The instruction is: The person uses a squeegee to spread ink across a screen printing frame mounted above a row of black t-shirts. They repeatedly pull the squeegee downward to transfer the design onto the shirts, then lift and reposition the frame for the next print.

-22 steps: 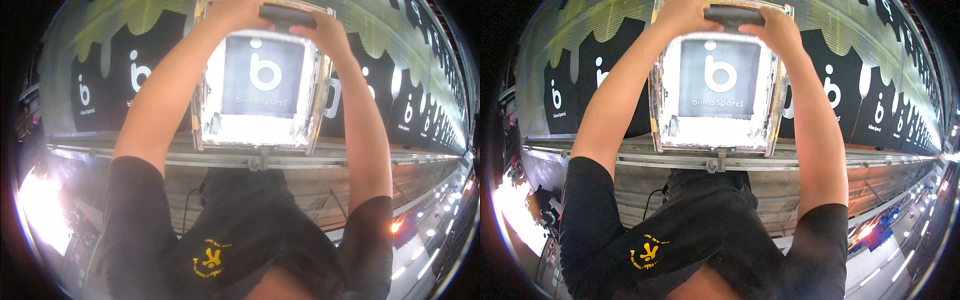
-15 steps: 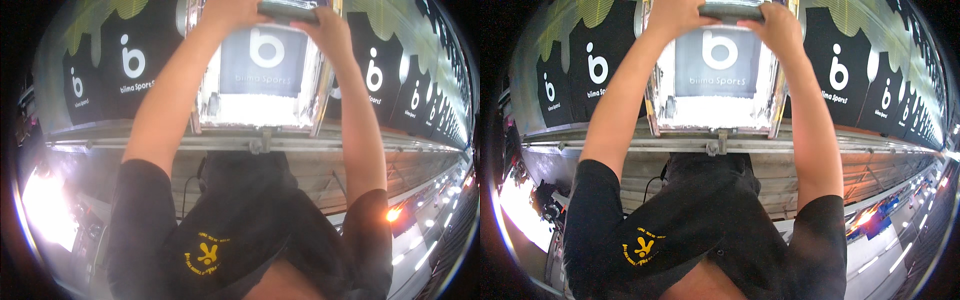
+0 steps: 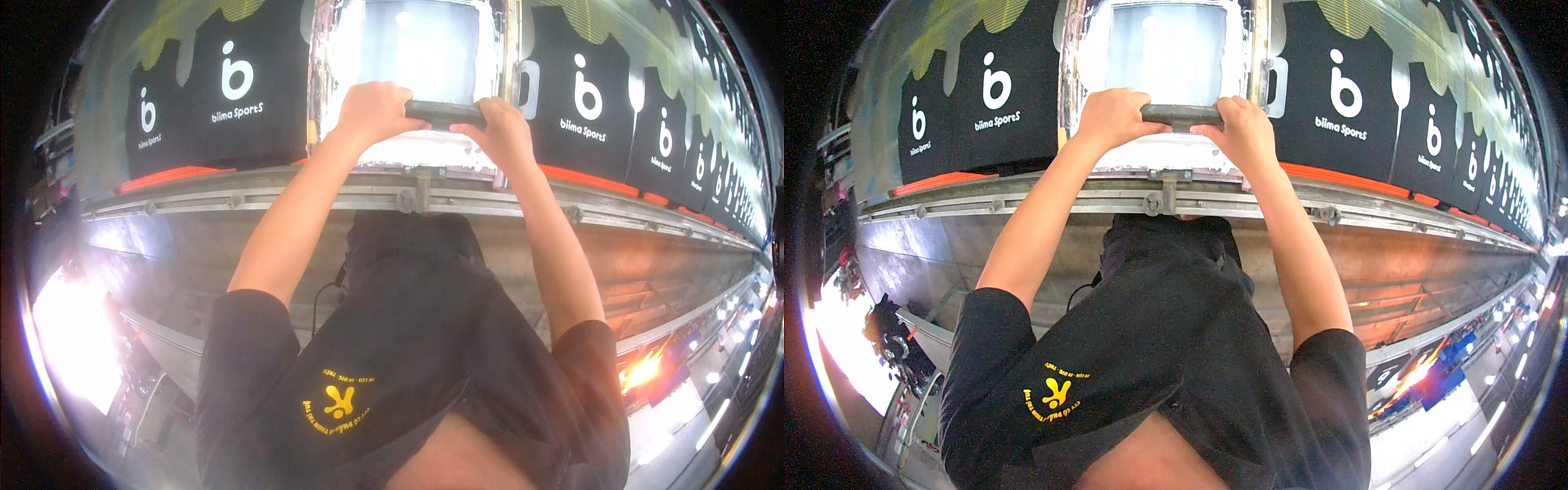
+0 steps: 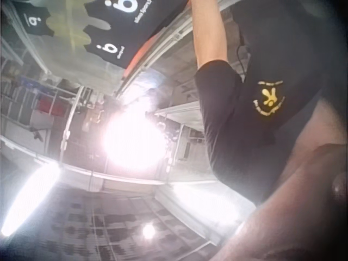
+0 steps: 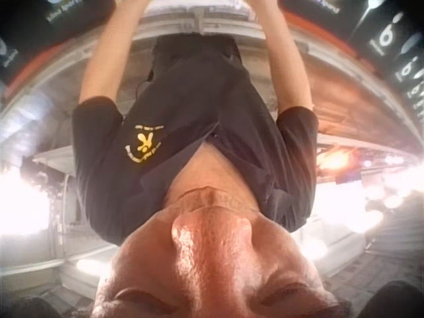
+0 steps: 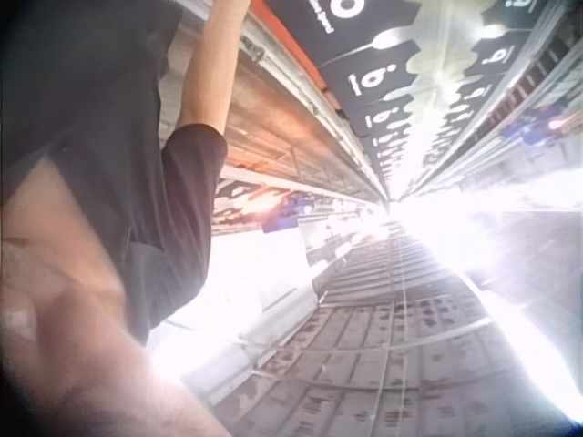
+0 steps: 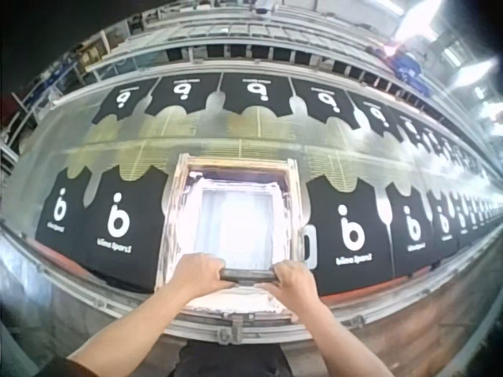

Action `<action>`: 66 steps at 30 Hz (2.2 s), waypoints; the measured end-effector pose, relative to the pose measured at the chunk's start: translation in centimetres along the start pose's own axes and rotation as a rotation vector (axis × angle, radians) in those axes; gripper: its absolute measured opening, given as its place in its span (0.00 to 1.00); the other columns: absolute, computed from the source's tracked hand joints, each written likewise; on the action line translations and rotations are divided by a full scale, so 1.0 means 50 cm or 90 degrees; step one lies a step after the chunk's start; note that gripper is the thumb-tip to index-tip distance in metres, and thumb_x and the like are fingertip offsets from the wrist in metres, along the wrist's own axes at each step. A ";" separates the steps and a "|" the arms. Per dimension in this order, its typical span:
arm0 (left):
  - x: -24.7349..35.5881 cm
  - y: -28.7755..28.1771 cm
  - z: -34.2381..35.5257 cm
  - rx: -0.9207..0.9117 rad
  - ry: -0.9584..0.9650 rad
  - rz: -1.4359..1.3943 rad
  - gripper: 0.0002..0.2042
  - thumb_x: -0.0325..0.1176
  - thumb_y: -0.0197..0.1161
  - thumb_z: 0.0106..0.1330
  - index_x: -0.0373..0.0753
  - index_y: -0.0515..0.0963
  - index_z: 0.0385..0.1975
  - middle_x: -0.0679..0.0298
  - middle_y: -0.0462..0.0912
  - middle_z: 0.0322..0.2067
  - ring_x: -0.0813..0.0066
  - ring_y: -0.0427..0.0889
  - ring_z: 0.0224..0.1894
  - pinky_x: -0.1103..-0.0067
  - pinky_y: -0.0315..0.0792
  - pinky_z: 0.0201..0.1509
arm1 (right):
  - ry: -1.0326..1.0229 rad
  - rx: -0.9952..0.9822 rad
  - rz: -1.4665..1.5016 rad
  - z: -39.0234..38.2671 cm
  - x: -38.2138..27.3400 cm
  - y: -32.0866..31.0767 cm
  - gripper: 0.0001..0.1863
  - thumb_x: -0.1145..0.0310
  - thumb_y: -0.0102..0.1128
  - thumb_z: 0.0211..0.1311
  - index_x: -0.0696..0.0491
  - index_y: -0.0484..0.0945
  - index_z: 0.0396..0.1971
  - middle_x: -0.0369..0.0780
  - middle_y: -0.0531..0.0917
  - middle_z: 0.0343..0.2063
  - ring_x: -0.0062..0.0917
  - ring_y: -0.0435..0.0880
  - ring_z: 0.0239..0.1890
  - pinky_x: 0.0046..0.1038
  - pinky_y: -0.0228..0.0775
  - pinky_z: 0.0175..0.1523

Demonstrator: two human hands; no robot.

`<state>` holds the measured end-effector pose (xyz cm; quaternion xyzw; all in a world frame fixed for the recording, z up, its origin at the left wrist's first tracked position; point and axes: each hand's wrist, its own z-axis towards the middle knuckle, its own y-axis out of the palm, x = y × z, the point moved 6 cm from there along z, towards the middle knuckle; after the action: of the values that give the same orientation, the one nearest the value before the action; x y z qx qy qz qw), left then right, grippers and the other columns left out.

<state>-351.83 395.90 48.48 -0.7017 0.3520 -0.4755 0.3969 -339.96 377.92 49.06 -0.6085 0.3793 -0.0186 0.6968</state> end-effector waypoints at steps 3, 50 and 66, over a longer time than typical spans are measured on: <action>-0.007 0.032 0.009 -0.095 -0.023 -0.026 0.33 0.69 0.76 0.45 0.38 0.85 0.25 0.56 0.86 0.23 0.54 0.87 0.31 0.63 0.79 0.37 | 0.049 -0.101 -0.011 -0.004 0.020 0.026 0.32 0.43 0.80 0.49 0.59 0.79 0.29 0.49 0.83 0.27 0.48 0.85 0.35 0.46 0.76 0.42; -0.239 -0.091 -0.316 0.114 0.033 -0.106 0.23 0.36 0.77 0.51 0.48 0.85 0.51 0.69 0.87 0.51 0.64 0.82 0.54 0.67 0.74 0.59 | 0.392 0.388 0.612 0.187 0.001 0.080 0.15 0.60 0.70 0.71 0.56 0.84 0.46 0.27 0.77 0.26 0.11 0.69 0.26 0.18 0.61 0.31; -0.718 -0.274 -0.390 0.065 0.044 -0.008 0.16 0.43 0.72 0.60 0.51 0.87 0.48 0.69 0.91 0.41 0.63 0.88 0.42 0.66 0.82 0.45 | 0.398 0.383 0.547 0.316 -0.449 0.372 0.14 0.61 0.69 0.72 0.56 0.82 0.46 0.33 0.83 0.31 0.12 0.75 0.33 0.19 0.68 0.38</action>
<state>-379.48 428.86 51.32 -0.6659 0.3368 -0.5192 0.4166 -355.33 406.82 43.91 -0.1438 0.7554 -0.0199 0.6390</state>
